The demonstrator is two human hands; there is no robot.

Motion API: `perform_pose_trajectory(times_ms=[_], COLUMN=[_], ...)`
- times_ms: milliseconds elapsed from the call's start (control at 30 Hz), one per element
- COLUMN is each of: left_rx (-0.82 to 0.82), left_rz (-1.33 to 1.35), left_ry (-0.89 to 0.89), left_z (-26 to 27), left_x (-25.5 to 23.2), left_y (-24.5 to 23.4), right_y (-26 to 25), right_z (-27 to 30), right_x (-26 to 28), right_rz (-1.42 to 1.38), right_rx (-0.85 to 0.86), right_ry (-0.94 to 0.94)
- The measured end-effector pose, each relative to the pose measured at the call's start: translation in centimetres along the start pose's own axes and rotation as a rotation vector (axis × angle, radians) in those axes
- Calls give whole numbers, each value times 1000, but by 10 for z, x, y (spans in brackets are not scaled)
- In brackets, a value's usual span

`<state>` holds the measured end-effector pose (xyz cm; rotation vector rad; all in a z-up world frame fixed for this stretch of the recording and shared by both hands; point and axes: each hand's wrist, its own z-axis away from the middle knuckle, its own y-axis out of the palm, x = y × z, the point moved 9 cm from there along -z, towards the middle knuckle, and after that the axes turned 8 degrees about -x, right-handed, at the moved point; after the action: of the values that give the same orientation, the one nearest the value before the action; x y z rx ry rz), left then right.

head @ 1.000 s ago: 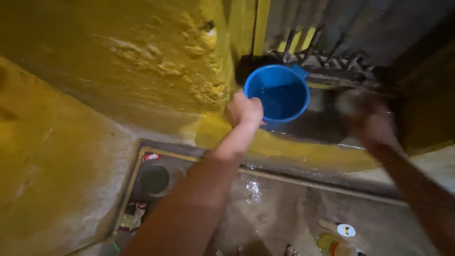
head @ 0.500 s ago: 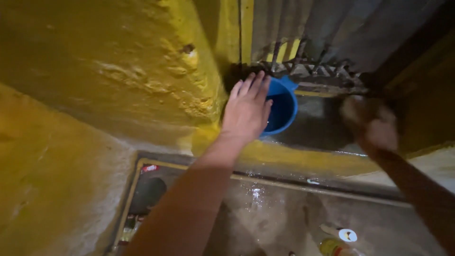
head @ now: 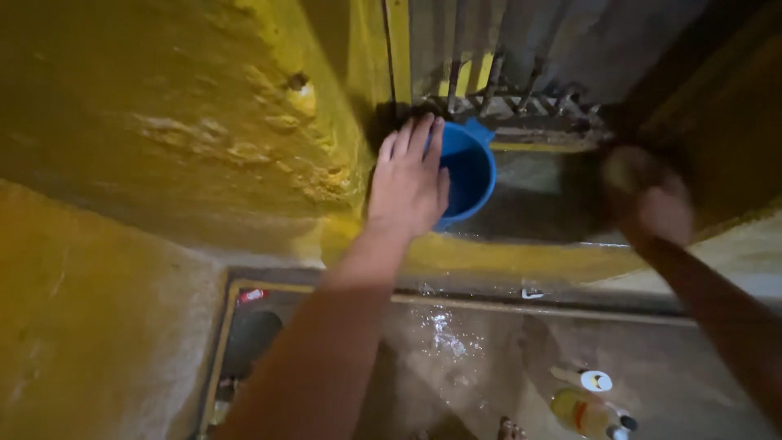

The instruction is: Organizing various toiletry bottles and soap on a ledge and near a tap in a bathroom.

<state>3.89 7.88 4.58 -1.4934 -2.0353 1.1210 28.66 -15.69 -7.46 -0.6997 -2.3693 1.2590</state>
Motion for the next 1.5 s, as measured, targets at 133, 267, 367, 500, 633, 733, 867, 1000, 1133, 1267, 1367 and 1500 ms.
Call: perform_pose_trajectory(times_ms=[133,267,367,500,633,733,867,1000,1133,1267,1367,1500], left_rx=[24,40,62,72,68,73,80,66,88,97,105,107], left_rz=[1,-27,-33,-51,-38,-30,-8,1,-23,-8,-19,-31], left_ry=[-13,-17,-13,10,3,-12,1,14,-5,-6,-11,-1], left_z=[-2,-6,-5,-2,-4,-7,-2,-6,-8,-7,-6,-6], left_x=[3,8,5,2,4,5,3,3,7,2,2,6], left_y=[2,5,7,6,4,4,4,7,6,6,5,9], right_y=[-6,-17,11,19,2,-9,4,4,-2,1,8,-6], right_z=[6,8,2,18,25,23,27,23,29,7,-4,17], right_x=[3,101,93,71,74,63,18,-13,25,38,1,1], right_rz=[55,-143,-163,-73,-32,7,111,294,151,41,98,162], right_rx=[42,0,-9,-44,-99,-164,-181,-194,-73,-76,-54,-36], right_ry=[150,-65,-143,-97,-52,-32,38,155,275,76,38,134])
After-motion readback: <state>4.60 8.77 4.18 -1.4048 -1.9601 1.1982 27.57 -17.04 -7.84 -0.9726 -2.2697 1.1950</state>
